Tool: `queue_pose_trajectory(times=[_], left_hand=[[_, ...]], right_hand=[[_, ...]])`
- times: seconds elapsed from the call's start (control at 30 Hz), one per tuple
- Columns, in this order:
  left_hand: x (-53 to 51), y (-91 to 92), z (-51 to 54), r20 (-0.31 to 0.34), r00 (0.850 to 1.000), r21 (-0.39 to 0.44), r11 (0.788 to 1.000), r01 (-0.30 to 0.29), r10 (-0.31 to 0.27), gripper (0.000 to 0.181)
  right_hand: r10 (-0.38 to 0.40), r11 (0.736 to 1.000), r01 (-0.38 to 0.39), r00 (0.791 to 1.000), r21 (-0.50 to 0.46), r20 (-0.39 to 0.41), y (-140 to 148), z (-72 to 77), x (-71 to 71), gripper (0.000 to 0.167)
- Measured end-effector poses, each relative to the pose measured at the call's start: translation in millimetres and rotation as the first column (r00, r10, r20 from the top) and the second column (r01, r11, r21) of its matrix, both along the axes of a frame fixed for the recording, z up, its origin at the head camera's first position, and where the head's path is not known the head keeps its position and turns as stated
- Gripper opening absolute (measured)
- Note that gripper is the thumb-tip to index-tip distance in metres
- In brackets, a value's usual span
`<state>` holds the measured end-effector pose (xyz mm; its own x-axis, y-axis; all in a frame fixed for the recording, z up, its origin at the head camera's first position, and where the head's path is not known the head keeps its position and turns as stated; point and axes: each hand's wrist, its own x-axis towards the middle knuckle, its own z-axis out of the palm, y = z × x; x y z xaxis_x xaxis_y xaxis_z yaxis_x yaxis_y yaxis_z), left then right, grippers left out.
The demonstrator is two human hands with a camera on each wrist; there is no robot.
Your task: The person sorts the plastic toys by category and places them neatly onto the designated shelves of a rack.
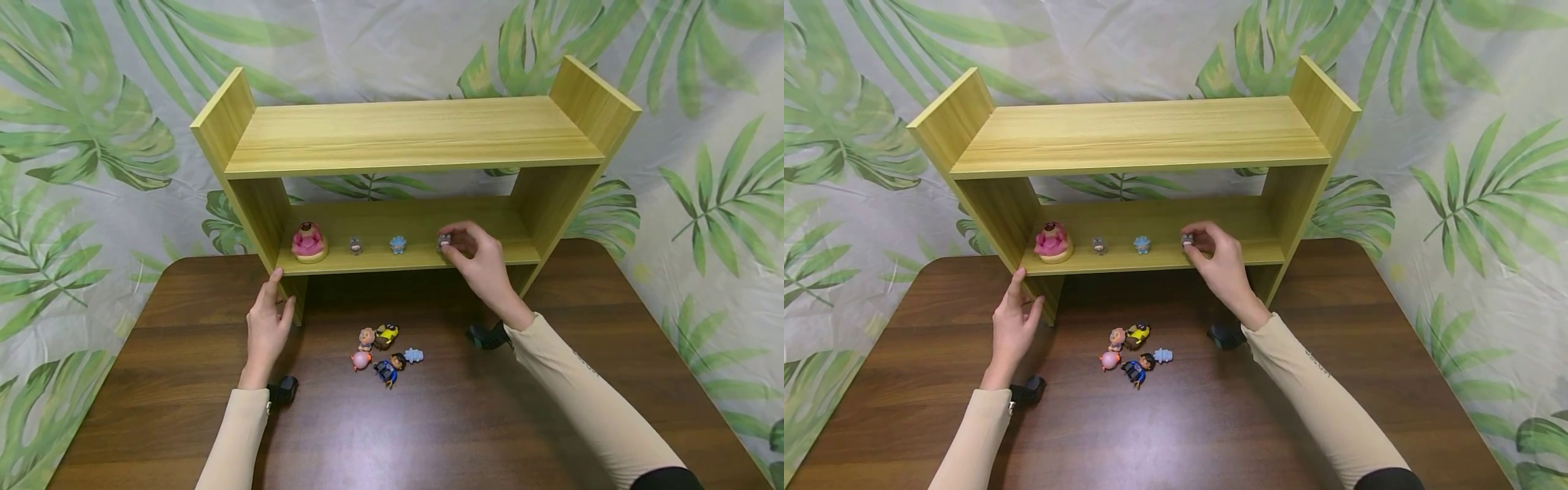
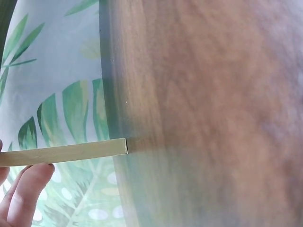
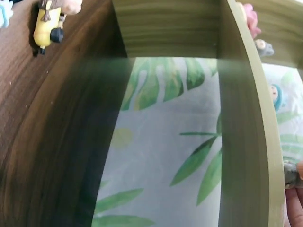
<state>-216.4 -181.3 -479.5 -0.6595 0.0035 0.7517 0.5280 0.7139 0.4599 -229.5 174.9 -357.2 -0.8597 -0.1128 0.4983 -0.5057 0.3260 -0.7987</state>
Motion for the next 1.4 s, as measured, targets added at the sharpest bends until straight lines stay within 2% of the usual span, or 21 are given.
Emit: queue_pose_trajectory(times=[0.23, 0.33, 0.57, 0.73, 0.9, 1.17, 1.27, 1.4], left_hand=[[0.0, -0.1, -0.2, -0.009, 1.000, -0.004, 1.000, -0.004, 0.004, 0.081], [0.0, -0.1, -0.5, -0.017, 1.000, -0.006, 1.000, -0.007, 0.007, 0.082], [0.5, 0.2, -0.6, -0.008, 1.000, 0.005, 1.000, -0.004, 0.004, 0.082], [0.9, 0.5, -0.4, 0.007, 1.000, 0.009, 1.000, 0.002, -0.002, 0.080], [0.9, 0.8, 1.0, 0.021, 1.000, 0.011, 1.000, 0.006, -0.006, 0.079], [-0.2, 0.6, 0.3, 0.004, 1.000, 0.012, 1.000, 0.010, -0.010, 0.080], [-0.1, 0.2, 0.2, 0.005, 1.000, 0.010, 1.000, 0.009, -0.009, 0.080], [0.3, -0.4, -0.3, 0.004, 1.000, 0.005, 1.000, 0.008, -0.008, 0.080]], right_hand=[[-0.033, 0.998, 0.032, 0.999, 0.063, 0.008, -10, 23.6, 16.2, 0.020], [-0.044, 0.996, 0.043, 0.999, 0.082, 0.014, -12, 25.7, 16.8, 0.020], [-0.038, 0.996, 0.036, 0.999, 0.084, 0.030, -2, -0.7, -4.2, 0.023], [-0.017, 0.997, 0.015, 1.000, 0.080, 0.025, 2, -3.5, -4.9, 0.024], [-0.004, 0.998, 0.002, 1.000, 0.061, 0.021, 5, -3.7, -2.5, 0.028], [0.012, 0.998, -0.010, 0.999, -0.061, 0.032, 11, -5.0, 3.2, 0.028], [0.017, 0.996, -0.014, 0.999, -0.084, 0.029, 13, -4.4, 8.2, 0.028], [0.028, 0.996, -0.027, 1.000, -0.088, 0.008, 11, 4.5, 21.4, 0.026]])
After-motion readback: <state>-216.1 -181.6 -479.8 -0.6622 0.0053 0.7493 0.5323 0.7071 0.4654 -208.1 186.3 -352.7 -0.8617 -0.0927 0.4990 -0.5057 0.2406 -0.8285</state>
